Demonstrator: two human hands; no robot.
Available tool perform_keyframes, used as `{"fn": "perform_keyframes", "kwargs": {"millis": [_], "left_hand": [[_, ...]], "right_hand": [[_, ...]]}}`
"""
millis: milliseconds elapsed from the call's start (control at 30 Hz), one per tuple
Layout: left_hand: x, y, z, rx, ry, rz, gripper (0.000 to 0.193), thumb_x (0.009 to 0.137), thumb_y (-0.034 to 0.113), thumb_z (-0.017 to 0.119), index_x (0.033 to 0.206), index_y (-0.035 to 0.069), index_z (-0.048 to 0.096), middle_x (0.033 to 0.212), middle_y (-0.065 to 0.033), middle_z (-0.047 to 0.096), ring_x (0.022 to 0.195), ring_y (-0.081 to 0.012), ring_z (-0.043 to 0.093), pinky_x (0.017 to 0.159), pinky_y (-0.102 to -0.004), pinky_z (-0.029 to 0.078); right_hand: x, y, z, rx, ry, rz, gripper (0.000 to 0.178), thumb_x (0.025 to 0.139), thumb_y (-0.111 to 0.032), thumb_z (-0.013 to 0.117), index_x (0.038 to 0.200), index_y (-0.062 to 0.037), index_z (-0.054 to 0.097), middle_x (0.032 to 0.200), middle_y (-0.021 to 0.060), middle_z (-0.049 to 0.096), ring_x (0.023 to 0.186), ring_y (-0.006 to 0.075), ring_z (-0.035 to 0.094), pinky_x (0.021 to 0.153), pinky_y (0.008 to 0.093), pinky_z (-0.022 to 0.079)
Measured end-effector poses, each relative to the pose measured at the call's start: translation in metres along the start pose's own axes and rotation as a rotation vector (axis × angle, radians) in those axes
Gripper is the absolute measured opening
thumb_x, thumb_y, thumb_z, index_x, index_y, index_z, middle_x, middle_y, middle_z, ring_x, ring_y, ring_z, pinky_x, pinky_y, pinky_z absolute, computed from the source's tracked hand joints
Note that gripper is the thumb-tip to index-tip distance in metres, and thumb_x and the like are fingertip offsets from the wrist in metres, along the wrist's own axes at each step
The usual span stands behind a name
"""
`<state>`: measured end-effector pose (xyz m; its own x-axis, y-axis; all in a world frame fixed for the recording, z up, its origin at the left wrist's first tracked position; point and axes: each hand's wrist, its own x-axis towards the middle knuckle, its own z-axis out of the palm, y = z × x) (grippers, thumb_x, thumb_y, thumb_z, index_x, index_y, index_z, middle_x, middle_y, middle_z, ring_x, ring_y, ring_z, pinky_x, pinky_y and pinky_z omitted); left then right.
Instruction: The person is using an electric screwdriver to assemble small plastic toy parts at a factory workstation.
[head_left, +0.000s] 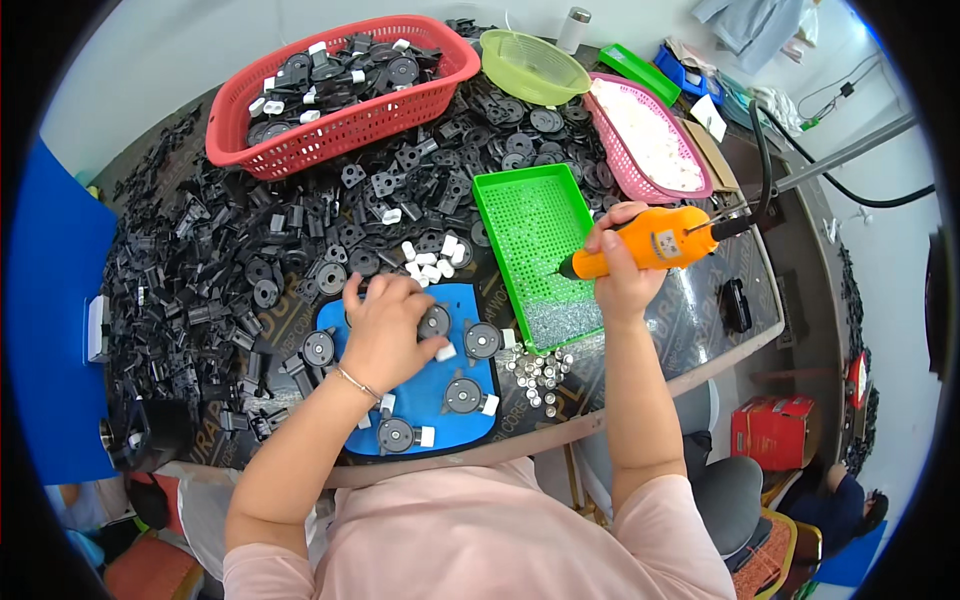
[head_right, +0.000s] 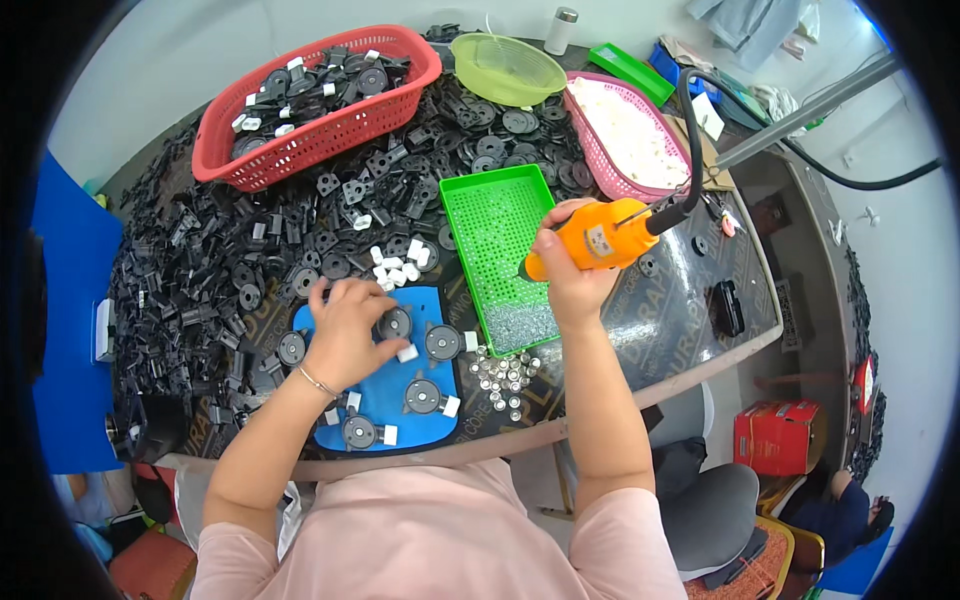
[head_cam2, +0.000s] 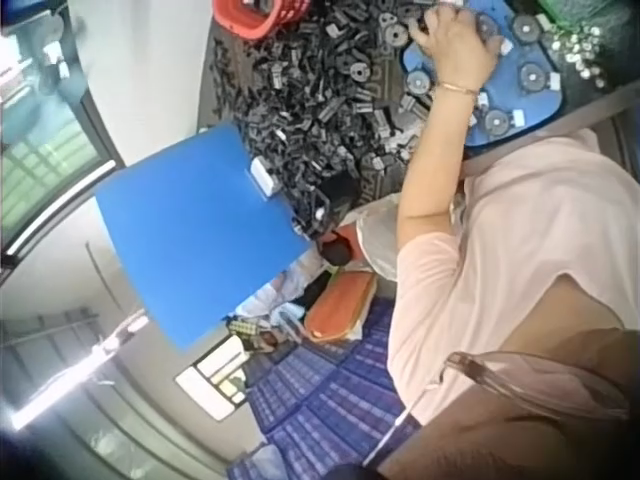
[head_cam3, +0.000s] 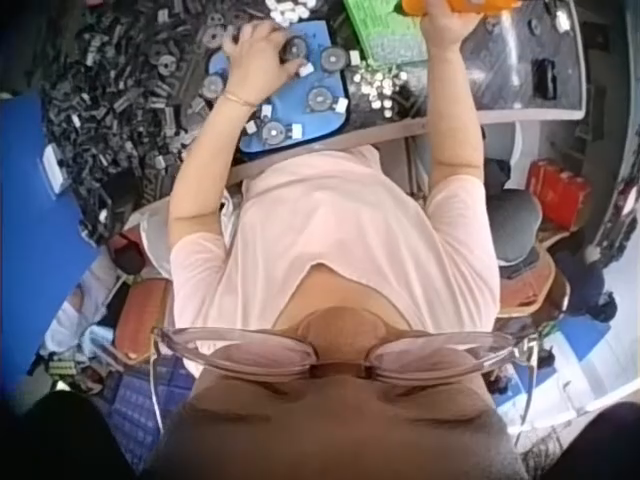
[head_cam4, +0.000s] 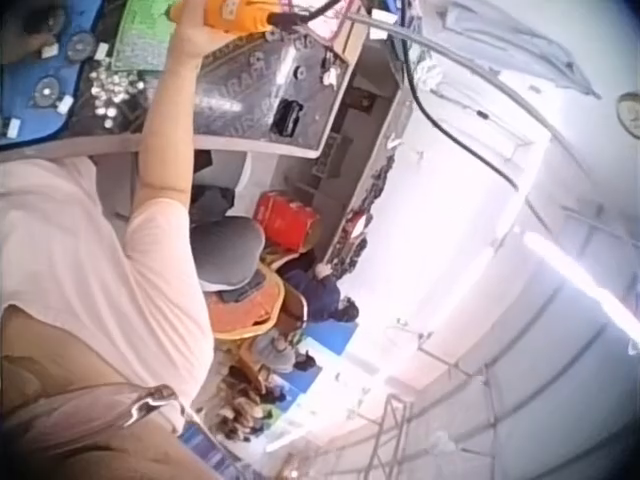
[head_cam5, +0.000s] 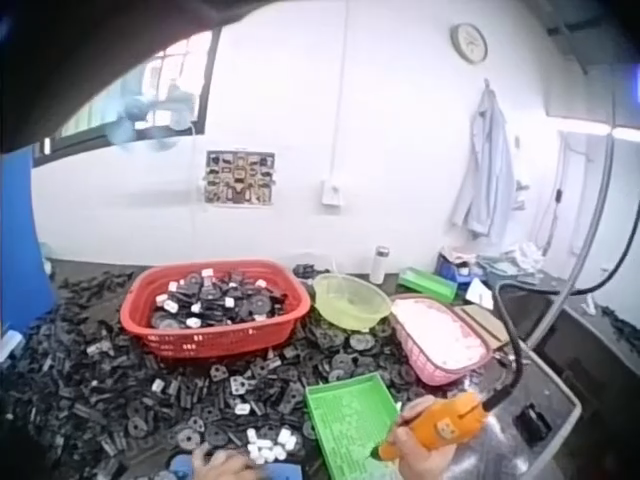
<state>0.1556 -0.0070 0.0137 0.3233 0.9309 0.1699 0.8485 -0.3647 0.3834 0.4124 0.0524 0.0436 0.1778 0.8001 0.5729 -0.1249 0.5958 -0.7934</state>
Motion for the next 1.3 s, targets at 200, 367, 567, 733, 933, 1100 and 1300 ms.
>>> {"fn": "perform_keyframes", "kwargs": {"millis": [200, 367, 567, 733, 933, 1100, 1300], "left_hand": [[-0.006, 0.013, 0.007, -0.086, -0.163, 0.051, 0.044, 0.063, 0.029, 0.078, 0.102, 0.015, 0.066, 0.100, -0.0017, 0.061, 0.107, -0.0220, 0.049, 0.103, -0.0576, 0.017], [-0.009, 0.014, 0.008, -0.113, -0.169, 0.045, 0.046, 0.063, 0.028, 0.079, 0.105, 0.015, 0.065, 0.102, -0.0028, 0.062, 0.107, -0.0228, 0.050, 0.103, -0.0559, 0.017], [-0.011, 0.012, 0.011, -0.160, -0.129, 0.008, 0.050, 0.061, 0.029, 0.081, 0.106, 0.014, 0.065, 0.096, -0.0024, 0.064, 0.106, -0.0228, 0.051, 0.102, -0.0551, 0.017], [-0.012, 0.009, 0.013, -0.177, -0.099, 0.004, 0.049, 0.058, 0.029, 0.083, 0.102, 0.013, 0.067, 0.089, -0.0018, 0.065, 0.104, -0.0228, 0.051, 0.102, -0.0547, 0.017], [-0.013, 0.006, 0.014, -0.184, -0.104, -0.006, 0.047, 0.058, 0.031, 0.083, 0.100, 0.013, 0.068, 0.088, -0.0012, 0.065, 0.103, -0.0220, 0.052, 0.103, -0.0543, 0.015], [-0.011, 0.007, 0.012, -0.200, -0.119, -0.014, 0.044, 0.058, 0.033, 0.082, 0.097, 0.015, 0.069, 0.089, 0.0000, 0.066, 0.104, -0.0207, 0.051, 0.103, -0.0549, 0.016], [-0.011, 0.008, 0.013, -0.159, -0.136, -0.029, 0.044, 0.059, 0.033, 0.082, 0.097, 0.016, 0.069, 0.089, 0.0007, 0.066, 0.103, -0.0199, 0.052, 0.103, -0.0559, 0.017]], "right_hand": [[0.002, 0.005, 0.000, 0.014, -0.005, 0.017, 0.020, 0.076, 0.002, 0.056, 0.094, -0.0013, 0.049, 0.085, 0.0100, 0.051, 0.066, 0.0165, 0.054, 0.063, 0.0291, 0.046], [0.004, 0.007, 0.002, 0.010, -0.012, 0.017, 0.020, 0.076, 0.003, 0.055, 0.094, -0.0010, 0.048, 0.085, 0.0101, 0.050, 0.066, 0.0164, 0.053, 0.063, 0.0291, 0.046], [0.004, 0.006, 0.005, 0.024, -0.035, 0.021, 0.018, 0.076, 0.003, 0.056, 0.092, -0.0007, 0.049, 0.083, 0.0099, 0.050, 0.065, 0.0165, 0.053, 0.062, 0.0288, 0.046], [0.005, 0.006, 0.005, 0.015, -0.038, 0.061, 0.018, 0.077, 0.002, 0.056, 0.093, -0.0002, 0.049, 0.087, 0.0107, 0.050, 0.065, 0.0171, 0.053, 0.061, 0.0292, 0.046], [-0.002, -0.032, 0.037, 0.277, -0.135, 0.021, 0.020, 0.078, -0.004, 0.060, 0.095, -0.0008, 0.048, 0.087, 0.0110, 0.049, 0.064, 0.0177, 0.053, 0.059, 0.0303, 0.046], [-0.028, -0.035, 0.077, 0.269, -0.397, 0.034, 0.022, 0.077, -0.005, 0.063, 0.093, -0.0006, 0.048, 0.087, 0.0110, 0.048, 0.064, 0.0179, 0.055, 0.059, 0.0284, 0.048], [-0.038, -0.022, 0.094, 0.121, -0.494, 0.033, 0.022, 0.073, 0.007, 0.059, 0.092, -0.0008, 0.049, 0.089, 0.0117, 0.049, 0.066, 0.0167, 0.056, 0.061, 0.0270, 0.048]]}}
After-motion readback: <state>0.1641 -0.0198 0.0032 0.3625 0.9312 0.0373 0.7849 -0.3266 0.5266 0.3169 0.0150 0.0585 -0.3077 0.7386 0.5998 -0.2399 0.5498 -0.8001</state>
